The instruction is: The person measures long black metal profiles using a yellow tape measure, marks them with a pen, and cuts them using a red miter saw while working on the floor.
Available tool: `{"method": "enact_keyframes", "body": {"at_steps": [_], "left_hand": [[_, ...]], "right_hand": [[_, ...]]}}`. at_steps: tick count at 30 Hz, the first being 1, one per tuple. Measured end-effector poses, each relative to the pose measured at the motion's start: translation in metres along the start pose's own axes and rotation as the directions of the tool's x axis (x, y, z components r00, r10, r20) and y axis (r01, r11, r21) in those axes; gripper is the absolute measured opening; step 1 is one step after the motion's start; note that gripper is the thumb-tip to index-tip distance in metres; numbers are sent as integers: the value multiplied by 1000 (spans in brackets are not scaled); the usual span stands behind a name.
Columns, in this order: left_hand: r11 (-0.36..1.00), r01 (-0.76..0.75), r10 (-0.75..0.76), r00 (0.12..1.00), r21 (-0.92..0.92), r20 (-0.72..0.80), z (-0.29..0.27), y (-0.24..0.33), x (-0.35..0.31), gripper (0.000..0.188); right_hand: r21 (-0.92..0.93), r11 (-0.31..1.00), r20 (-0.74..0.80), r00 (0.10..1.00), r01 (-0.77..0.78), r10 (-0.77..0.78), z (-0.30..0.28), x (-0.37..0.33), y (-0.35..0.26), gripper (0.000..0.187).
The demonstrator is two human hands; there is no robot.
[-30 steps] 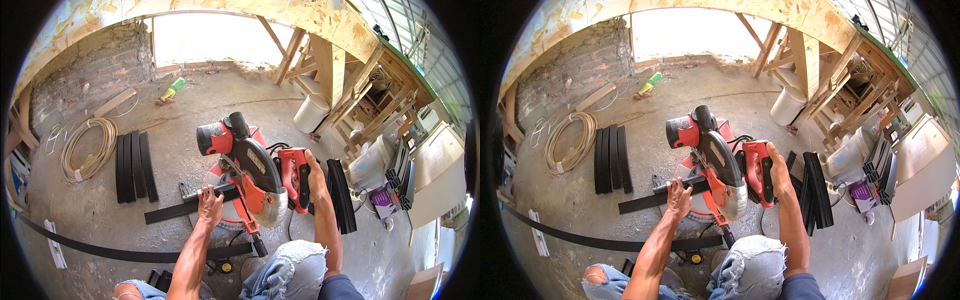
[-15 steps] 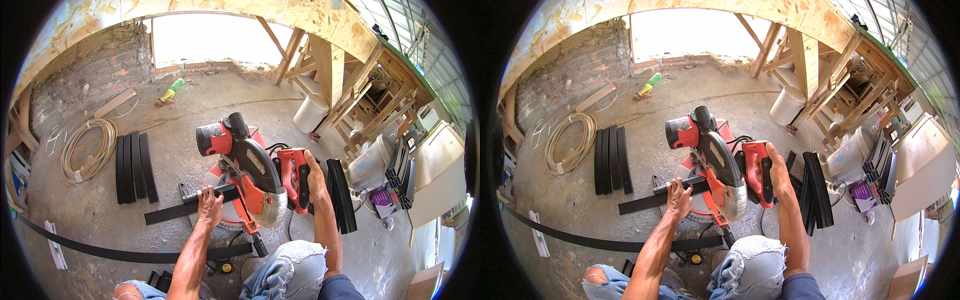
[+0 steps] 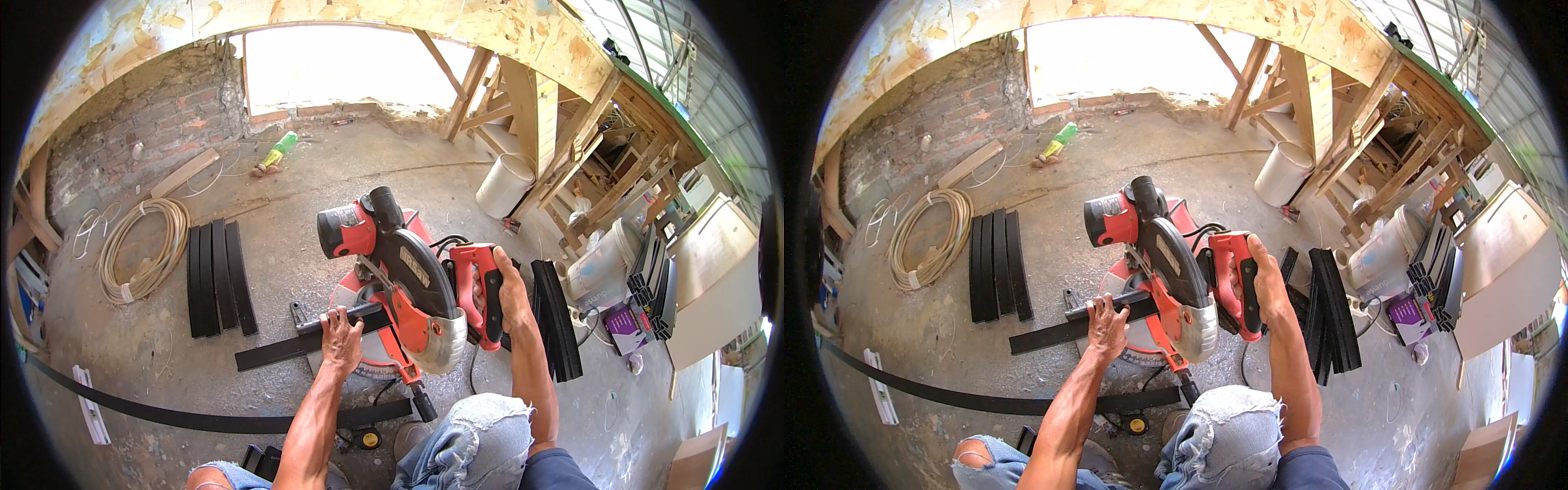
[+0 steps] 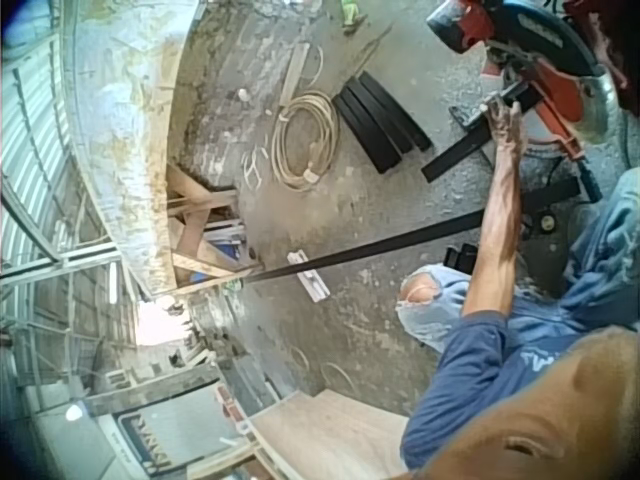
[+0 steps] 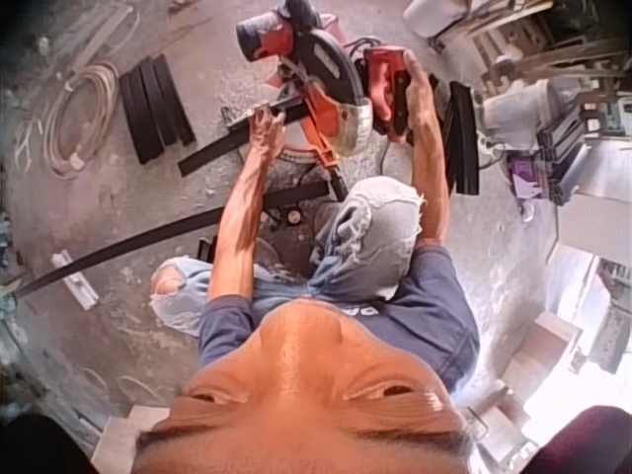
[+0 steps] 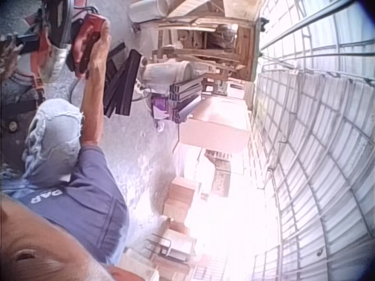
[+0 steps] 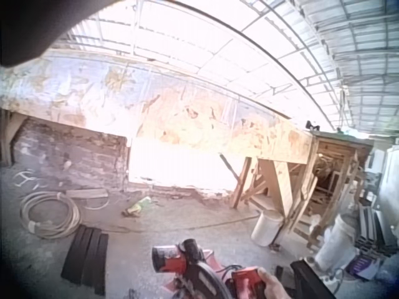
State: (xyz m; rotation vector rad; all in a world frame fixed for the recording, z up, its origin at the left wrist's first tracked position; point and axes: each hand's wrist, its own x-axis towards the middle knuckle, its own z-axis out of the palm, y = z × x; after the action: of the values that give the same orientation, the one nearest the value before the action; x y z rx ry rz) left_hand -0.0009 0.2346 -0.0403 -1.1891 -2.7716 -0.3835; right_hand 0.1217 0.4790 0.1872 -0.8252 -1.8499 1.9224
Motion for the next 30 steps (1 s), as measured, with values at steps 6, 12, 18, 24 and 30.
{"method": "enact_keyframes", "body": {"at_steps": [6, 12, 18, 24, 30], "left_hand": [[1000, 2, -2, 1000, 9, -16, -2, -1, 0, 46], [1000, -2, 2, 1000, -6, -8, 1, -1, 0, 46], [1000, 1, 0, 1000, -9, 24, -4, 0, -1, 47], [1000, -7, 7, 1000, -7, 9, -3, -1, -1, 47], [1000, -12, 12, 1000, -13, 3, -4, 0, -1, 47]], "right_hand": [[3, 1000, -12, 1000, 14, -14, 0, 2, 2, 67], [1, 1000, -7, 1000, 16, -16, 0, 0, 3, 69], [-9, 999, -12, 999, 36, -36, -1, 0, 6, 69], [-7, 999, 7, 999, 37, -37, 0, -3, 5, 69], [56, 998, 14, 999, 32, -33, -5, 2, 17, 67]]}}
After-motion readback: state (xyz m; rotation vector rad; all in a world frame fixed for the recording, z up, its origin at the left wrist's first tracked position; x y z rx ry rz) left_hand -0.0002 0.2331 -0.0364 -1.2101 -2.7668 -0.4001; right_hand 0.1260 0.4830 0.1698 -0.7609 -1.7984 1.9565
